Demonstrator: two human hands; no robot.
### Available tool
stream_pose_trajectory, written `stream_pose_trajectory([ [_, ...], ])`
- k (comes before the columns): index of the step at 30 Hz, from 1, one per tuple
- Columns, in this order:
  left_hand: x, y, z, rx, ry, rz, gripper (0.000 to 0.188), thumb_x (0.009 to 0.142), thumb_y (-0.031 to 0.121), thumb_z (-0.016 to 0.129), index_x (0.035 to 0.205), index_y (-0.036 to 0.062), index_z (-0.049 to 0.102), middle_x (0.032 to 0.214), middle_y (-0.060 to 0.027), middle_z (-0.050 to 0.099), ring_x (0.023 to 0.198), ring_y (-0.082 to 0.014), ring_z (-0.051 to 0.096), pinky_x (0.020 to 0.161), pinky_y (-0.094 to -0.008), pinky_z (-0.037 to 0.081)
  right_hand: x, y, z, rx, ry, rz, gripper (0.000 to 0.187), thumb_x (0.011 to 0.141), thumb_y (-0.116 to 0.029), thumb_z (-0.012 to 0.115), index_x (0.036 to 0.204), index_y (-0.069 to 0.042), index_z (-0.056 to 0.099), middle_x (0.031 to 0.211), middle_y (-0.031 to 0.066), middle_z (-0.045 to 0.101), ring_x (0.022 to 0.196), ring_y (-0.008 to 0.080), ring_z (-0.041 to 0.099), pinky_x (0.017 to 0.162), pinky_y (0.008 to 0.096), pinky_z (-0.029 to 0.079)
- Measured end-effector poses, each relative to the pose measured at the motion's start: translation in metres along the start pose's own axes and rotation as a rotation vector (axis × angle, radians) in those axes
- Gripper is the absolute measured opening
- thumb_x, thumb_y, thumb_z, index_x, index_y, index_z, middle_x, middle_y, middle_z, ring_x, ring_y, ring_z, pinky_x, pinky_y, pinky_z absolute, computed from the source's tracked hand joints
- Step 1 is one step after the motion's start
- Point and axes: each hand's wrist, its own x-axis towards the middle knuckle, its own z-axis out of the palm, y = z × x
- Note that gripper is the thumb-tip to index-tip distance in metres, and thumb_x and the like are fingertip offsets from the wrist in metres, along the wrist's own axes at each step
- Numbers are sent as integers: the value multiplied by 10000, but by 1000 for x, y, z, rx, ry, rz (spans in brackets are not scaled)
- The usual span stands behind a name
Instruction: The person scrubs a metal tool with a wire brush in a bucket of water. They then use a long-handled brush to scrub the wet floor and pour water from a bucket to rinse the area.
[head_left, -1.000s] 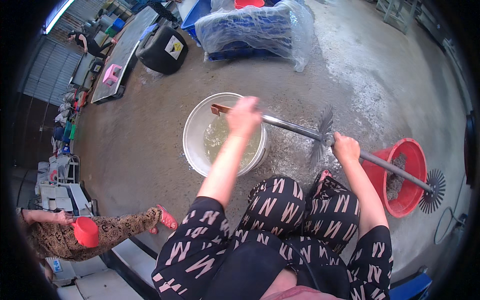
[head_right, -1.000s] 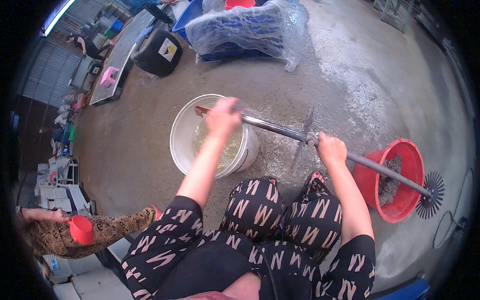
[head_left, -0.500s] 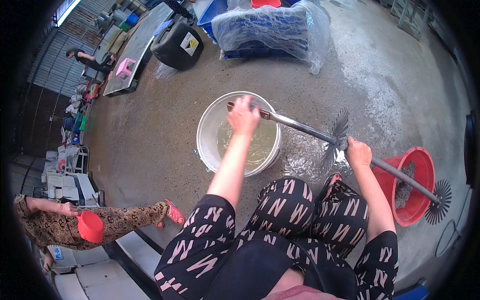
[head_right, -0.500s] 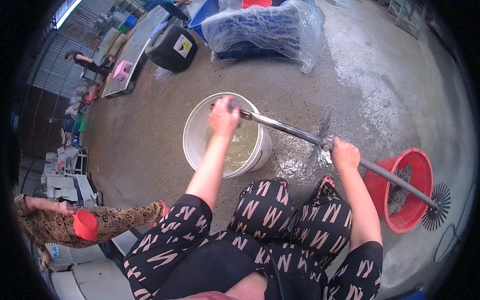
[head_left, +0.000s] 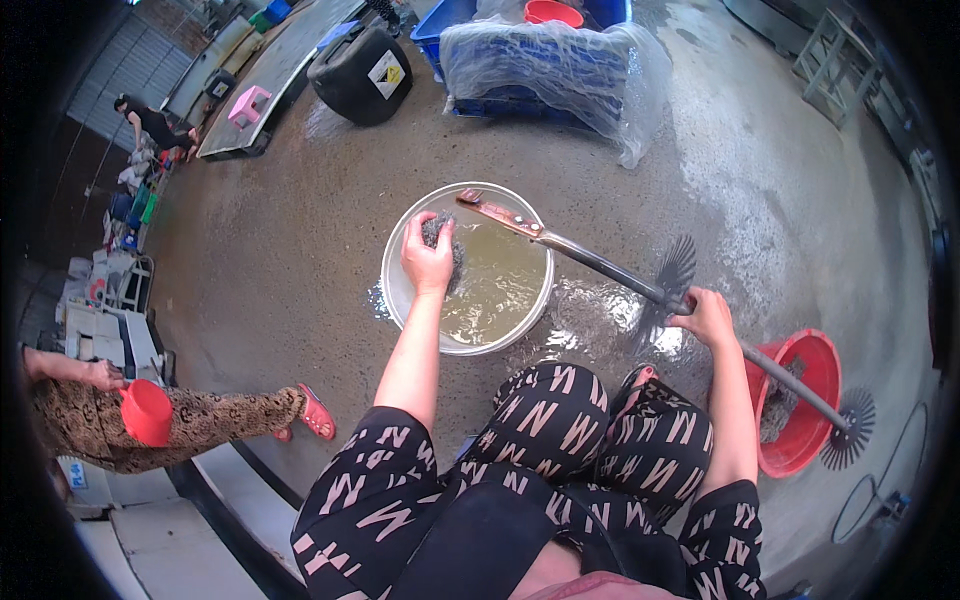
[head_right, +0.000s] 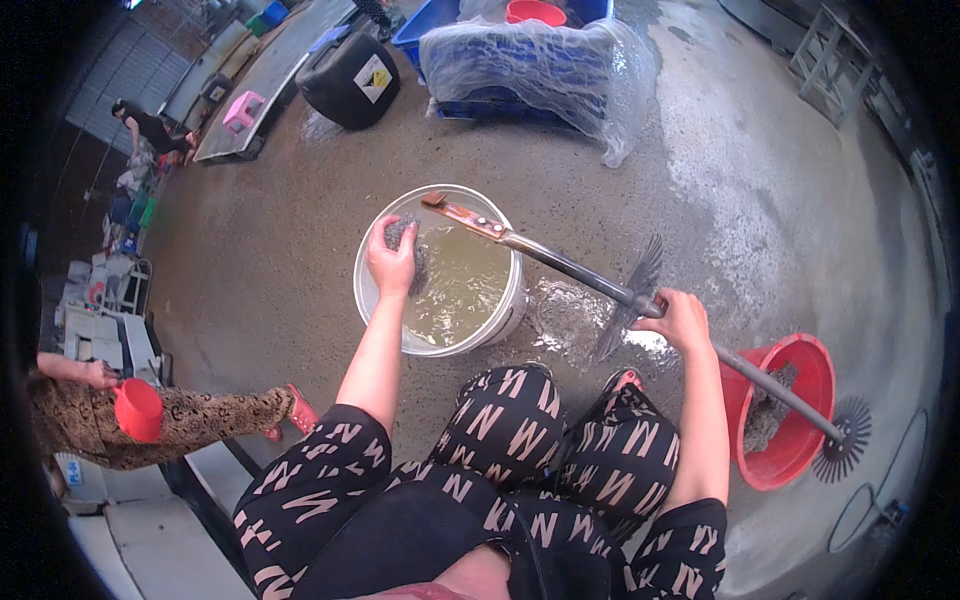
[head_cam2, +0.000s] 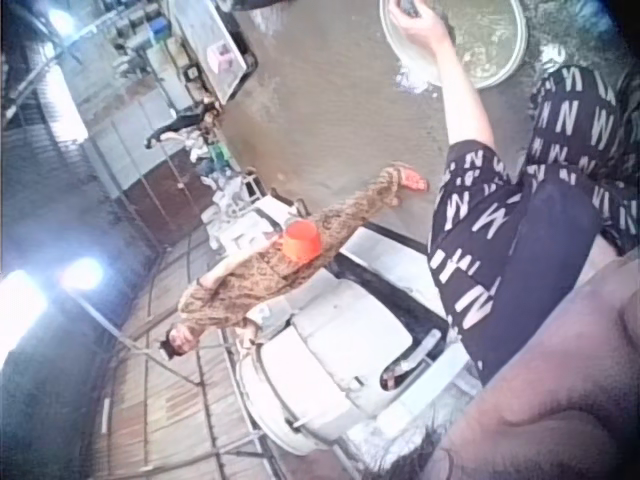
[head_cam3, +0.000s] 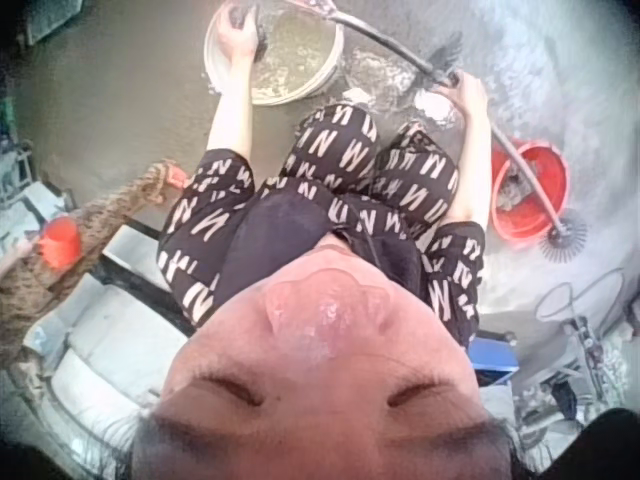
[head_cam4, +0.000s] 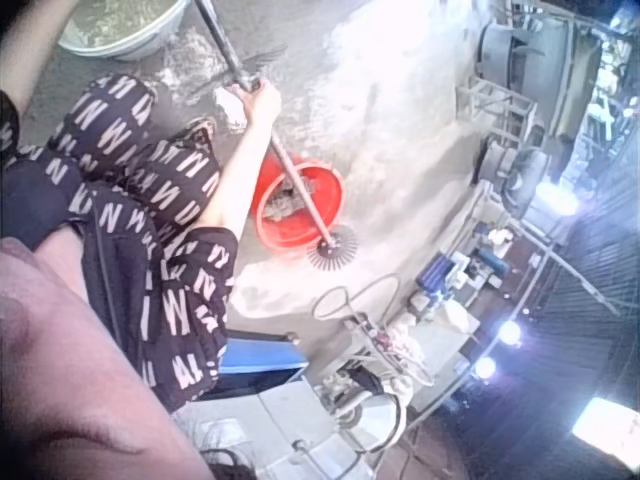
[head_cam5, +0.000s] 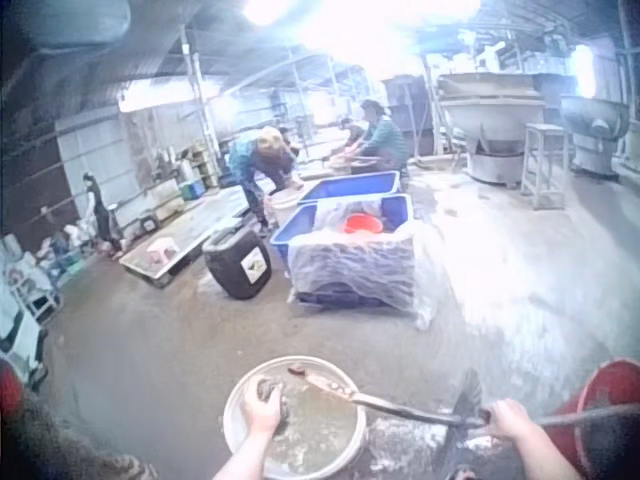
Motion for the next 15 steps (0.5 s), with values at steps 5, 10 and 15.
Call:
stream_pose_trajectory([
  [5,-16,-88,44,668,-859,-392,502,765,198,701,1236,189,527,1221,-171,550,1172,-346,533,967,-445,444,11,34,8,246,-199,-21,385,733,-376,749,873,-25,676,663,130,626,643,243,615,648,390,463],
  [10,-34,-112,65,479,-1269,-226,478,695,177,767,1145,136,613,1142,-166,638,1034,-299,621,899,-393,486,4,21,6,99,-168,-12,383,775,-397,701,871,-29,664,735,169,633,771,323,623,699,420,460],
  [15,7,0,3,-299,-659,-96,362,705,186,781,1038,148,645,1050,-86,664,959,-192,622,850,-338,489,8,40,25,-53,-38,17,566,931,-493,405,821,-6,670,863,244,642,906,420,598,777,491,456],
])
